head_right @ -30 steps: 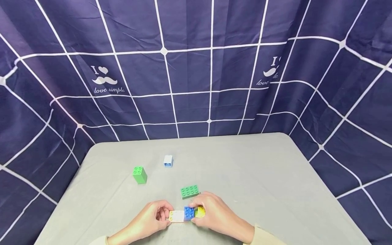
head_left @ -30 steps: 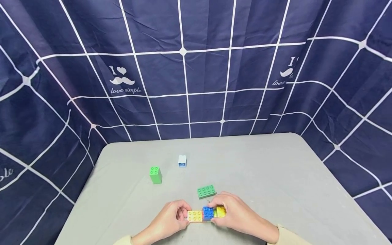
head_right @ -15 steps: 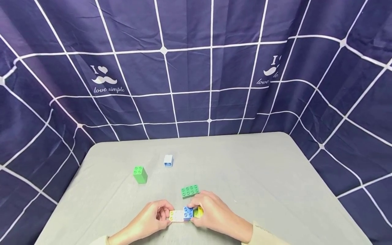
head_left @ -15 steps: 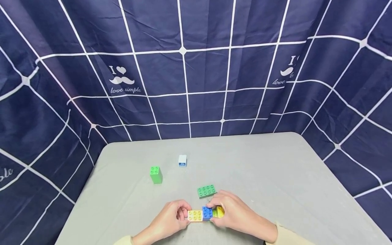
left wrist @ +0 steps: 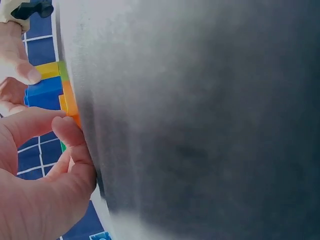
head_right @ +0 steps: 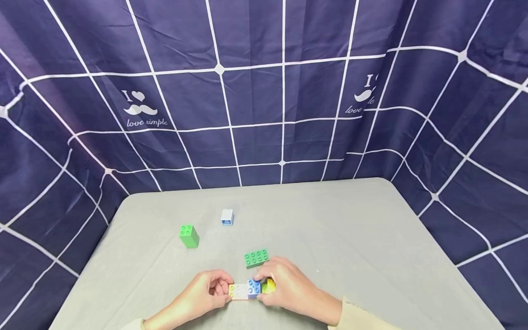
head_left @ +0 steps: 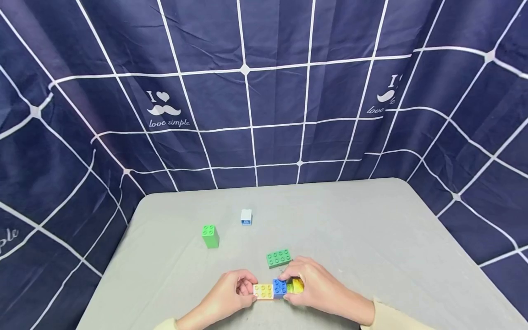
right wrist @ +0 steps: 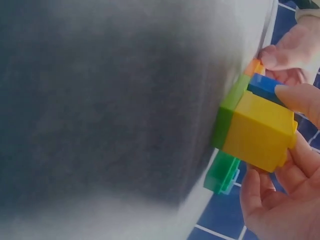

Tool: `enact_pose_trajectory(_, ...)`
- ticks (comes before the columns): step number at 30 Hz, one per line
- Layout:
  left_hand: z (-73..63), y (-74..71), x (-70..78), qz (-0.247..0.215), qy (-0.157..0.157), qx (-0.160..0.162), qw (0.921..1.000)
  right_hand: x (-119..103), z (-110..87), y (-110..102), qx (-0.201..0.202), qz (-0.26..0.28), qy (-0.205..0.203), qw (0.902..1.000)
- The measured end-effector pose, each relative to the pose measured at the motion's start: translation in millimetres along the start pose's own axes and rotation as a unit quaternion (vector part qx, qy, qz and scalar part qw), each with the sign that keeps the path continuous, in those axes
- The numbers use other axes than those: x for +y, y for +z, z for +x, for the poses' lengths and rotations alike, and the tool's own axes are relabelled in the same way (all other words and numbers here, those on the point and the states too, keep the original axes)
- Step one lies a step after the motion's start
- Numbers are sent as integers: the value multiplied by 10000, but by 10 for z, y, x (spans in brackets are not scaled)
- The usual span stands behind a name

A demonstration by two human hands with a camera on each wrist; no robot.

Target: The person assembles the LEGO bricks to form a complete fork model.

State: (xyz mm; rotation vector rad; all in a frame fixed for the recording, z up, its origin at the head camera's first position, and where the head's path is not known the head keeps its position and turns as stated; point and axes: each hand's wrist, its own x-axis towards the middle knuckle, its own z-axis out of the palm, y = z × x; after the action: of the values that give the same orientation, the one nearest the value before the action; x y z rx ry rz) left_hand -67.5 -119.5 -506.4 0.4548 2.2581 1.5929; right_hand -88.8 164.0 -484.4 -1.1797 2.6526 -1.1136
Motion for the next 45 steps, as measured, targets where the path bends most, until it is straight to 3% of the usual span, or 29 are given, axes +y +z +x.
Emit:
enact_pose_trajectory(8, -20, -84, 37, 77, -185, -2, 9998, -12, -9, 13, -136, 226, 267, 9993)
enact_pose_trajectory(15, -3, -147, 19, -3, -178, 217, 9996, -9, -26, -8, -153, 299, 486, 9983)
enact_pose_trajectory(20, 19, -190, 28, -229, -369, 512, 9977, -13, -22, -11, -206, 350, 612, 9973)
enact_pose_trajectory(29, 235, -273, 172, -578, -581, 1261, 9886, -25, -5, -25, -303, 217, 675, 9970)
enact_pose_trajectory(39, 411, -328, 185, -620, -627, 1550, 9840, -36, 1, -33, -366, 124, 654, 9971)
enact_pose_trajectory(45, 512, -325, 181, -404, -716, 1836, 9795, -50, 4, -17, -310, 197, 620, 9974)
